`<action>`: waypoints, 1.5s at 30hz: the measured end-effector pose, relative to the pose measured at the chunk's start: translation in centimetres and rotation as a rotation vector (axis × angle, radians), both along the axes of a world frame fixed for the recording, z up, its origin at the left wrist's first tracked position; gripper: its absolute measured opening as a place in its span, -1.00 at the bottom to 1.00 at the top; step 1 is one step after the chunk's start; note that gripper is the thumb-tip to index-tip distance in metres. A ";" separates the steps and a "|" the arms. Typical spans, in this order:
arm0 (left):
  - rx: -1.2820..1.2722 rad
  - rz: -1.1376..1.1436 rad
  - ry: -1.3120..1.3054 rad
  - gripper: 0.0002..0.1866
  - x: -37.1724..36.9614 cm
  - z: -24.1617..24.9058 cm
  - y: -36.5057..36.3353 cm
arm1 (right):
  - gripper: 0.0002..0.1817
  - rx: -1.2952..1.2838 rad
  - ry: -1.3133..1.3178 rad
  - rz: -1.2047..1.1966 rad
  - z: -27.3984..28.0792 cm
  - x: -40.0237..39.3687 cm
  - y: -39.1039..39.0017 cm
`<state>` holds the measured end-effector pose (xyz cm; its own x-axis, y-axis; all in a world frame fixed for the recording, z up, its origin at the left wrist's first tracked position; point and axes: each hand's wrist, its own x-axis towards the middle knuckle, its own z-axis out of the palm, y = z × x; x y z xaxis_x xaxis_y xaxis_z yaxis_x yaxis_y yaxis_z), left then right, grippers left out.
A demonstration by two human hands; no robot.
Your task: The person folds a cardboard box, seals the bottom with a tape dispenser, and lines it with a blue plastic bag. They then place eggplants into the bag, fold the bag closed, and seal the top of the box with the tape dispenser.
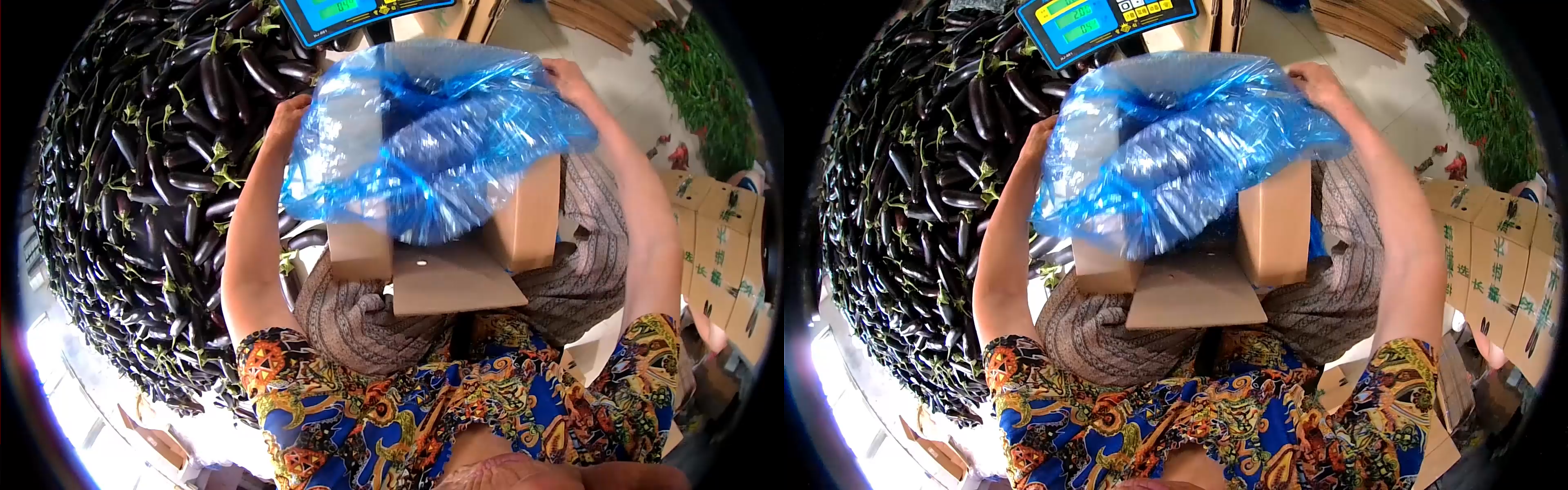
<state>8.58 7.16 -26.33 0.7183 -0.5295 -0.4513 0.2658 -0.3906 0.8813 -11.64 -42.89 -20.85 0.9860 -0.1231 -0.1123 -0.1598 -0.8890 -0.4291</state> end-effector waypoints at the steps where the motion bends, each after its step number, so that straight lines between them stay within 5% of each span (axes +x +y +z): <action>1: 0.032 0.019 -0.023 -0.75 0.7 -1.8 1.5 | -0.77 -0.132 0.029 -0.068 0.1 -0.9 -0.4; 2: 0.038 -0.032 -0.143 -0.74 0.3 -0.8 2.5 | -0.74 -0.076 0.099 -0.114 1.3 -1.6 -0.9; 3: 0.310 -0.084 -0.392 -0.74 0.3 -0.4 3.2 | -0.74 -0.095 0.095 -0.107 2.6 -2.4 -1.3; 6: 0.144 0.140 -0.263 -0.61 -2.2 5.0 4.1 | -0.73 -0.088 0.010 -0.148 5.4 -4.7 -1.4; 9: 0.000 0.103 -0.624 -0.32 -6.6 12.1 2.8 | -0.67 0.031 -0.079 -0.281 10.8 -5.7 2.0; 11: -0.072 -0.044 -0.715 -0.05 -10.7 16.1 1.2 | -0.57 0.218 -0.301 -0.080 14.3 -6.5 7.2; 13: -0.051 -0.264 -0.977 0.12 -13.3 16.9 -0.4 | -0.33 -0.034 -0.563 0.248 15.3 -6.4 11.8; 15: -0.003 -0.399 -1.012 0.11 -14.7 15.9 -2.1 | -0.11 -0.195 -0.522 0.296 14.5 -5.8 15.0; 17: 0.251 -0.467 -0.988 0.07 -14.5 14.0 -2.6 | -0.26 0.091 0.031 0.066 13.8 -4.3 15.9; 18: 0.214 -0.394 -1.006 -0.29 -14.1 12.7 -2.6 | -0.30 -0.034 -0.049 0.170 12.1 -3.9 14.9; 22: 0.025 -0.319 -1.048 -0.84 -14.2 14.5 -1.9 | -0.32 -0.267 -0.453 0.352 11.0 -5.6 14.5; 25: -0.003 -0.344 -0.689 -0.87 -15.4 17.7 -1.6 | -0.29 -0.342 -0.619 0.372 12.8 -5.9 16.2; 29: -0.050 -0.416 -0.654 -0.87 -17.0 20.8 -2.1 | -0.26 -0.326 -0.622 0.365 11.0 -4.1 17.9; 34: -0.039 -0.479 -0.570 -0.87 -19.0 22.4 -0.4 | -0.85 -0.183 -0.668 0.321 11.0 -4.3 17.2; 41: 0.014 -0.737 -0.509 -0.84 -22.7 22.7 3.8 | -0.84 -0.131 -0.191 0.503 17.6 -18.0 16.5; 45: 0.244 -1.043 -0.382 -0.72 -23.2 19.7 4.4 | -0.85 -0.100 0.027 0.503 13.5 -23.6 18.2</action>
